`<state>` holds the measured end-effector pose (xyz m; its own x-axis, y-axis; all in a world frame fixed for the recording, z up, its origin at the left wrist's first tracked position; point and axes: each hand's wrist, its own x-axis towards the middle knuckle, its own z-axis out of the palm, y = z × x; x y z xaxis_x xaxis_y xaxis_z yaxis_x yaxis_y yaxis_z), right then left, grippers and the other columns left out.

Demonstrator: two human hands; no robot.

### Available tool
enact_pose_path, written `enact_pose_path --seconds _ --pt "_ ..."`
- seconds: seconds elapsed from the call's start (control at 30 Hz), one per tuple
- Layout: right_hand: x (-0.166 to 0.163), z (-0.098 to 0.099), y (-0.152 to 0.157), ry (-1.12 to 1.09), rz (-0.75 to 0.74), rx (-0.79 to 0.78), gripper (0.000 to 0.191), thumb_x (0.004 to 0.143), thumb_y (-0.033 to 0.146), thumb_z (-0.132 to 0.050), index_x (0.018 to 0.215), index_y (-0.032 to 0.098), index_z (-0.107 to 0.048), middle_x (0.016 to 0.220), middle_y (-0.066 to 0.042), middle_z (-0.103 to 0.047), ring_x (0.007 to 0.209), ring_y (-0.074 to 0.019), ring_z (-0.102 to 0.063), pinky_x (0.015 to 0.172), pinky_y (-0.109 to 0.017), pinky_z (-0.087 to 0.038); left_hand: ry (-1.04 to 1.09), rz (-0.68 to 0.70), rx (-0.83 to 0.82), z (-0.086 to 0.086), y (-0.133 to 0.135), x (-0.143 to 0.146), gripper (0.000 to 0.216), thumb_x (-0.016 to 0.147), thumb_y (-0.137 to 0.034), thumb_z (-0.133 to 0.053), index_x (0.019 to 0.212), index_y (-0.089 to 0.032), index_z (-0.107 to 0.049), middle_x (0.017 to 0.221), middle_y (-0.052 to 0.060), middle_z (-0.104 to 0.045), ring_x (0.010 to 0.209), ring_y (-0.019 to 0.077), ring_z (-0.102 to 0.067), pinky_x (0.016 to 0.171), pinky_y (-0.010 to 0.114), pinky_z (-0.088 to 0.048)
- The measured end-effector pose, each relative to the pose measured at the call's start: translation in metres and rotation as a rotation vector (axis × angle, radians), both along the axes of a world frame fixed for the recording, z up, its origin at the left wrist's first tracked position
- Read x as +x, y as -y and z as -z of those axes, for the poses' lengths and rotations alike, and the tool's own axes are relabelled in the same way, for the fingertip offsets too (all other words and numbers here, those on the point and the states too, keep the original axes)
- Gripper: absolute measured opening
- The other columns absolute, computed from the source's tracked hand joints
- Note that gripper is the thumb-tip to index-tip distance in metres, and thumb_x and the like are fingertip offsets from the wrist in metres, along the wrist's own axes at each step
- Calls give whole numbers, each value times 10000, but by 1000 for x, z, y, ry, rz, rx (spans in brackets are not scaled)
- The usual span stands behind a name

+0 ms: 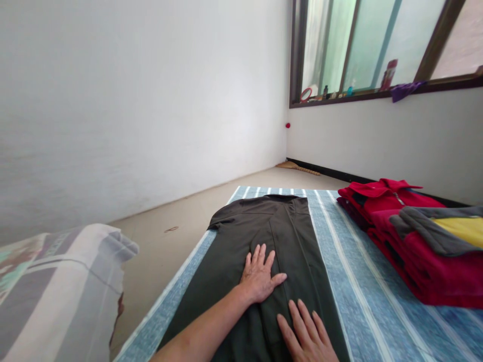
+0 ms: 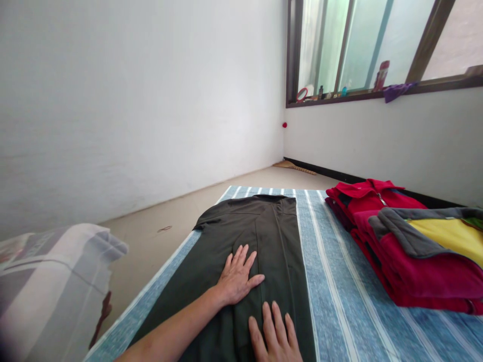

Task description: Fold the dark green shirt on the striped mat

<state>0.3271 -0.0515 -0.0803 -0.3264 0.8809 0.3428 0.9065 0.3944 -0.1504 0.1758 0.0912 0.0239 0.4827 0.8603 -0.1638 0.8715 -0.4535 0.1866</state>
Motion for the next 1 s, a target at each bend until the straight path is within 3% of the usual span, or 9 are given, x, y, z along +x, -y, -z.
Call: enact_pose_path --seconds 0.17,0.37,0.47,0.67,0.83,1.0 --pt "-1 -5 0 -14 19 -104 470 913 446 -430 1374 395 -353 1389 4 -419 1230 -302 -457 928 -456 -469 14 -11 27 -4 3 3 810 815 -728 -241 1450 -224 -260 1549 97 -48 1409 296 39 1121 532 -46" --pt "2 1 -1 17 -9 -10 491 913 487 -403 1389 389 -337 1372 -10 -448 1203 -306 -491 896 -450 -482 45 -14 23 -11 25 0 795 808 -727 -272 1443 -249 -278 1548 92 -66 1403 323 34 1120 531 -40" --pt "-3 6 0 15 5 34 444 921 479 -382 1356 395 -403 1344 -6 -494 1177 -301 -523 885 -447 -478 33 -17 -21 -8 32 -2 816 789 -742 -291 1449 -263 -255 1548 91 -59 1397 337 48 1113 550 -35" --pt "-25 7 4 -27 170 54 400 923 462 -337 1236 364 -566 1301 -35 -546 1187 -340 -507 920 -554 -425 47 -15 -23 -7 34 -3 823 789 -742 -296 1451 -255 -251 1545 98 -47 1393 332 78 1114 546 -7" --pt "-21 10 4 8 151 68 395 903 479 -384 1235 366 -565 1306 -27 -535 1171 -339 -521 896 -542 -458 78 15 -20 -12 47 -8 812 795 -748 -274 1447 -266 -256 1544 96 -55 1401 310 60 1112 552 -8" --pt "-12 18 4 54 121 67 382 915 384 -395 1281 389 -501 1338 -5 -493 1191 -318 -505 892 -528 -471 101 18 -47 -5 57 -16 817 791 -762 -245 1448 -275 -247 1543 94 -51 1401 300 69 1112 558 -10"
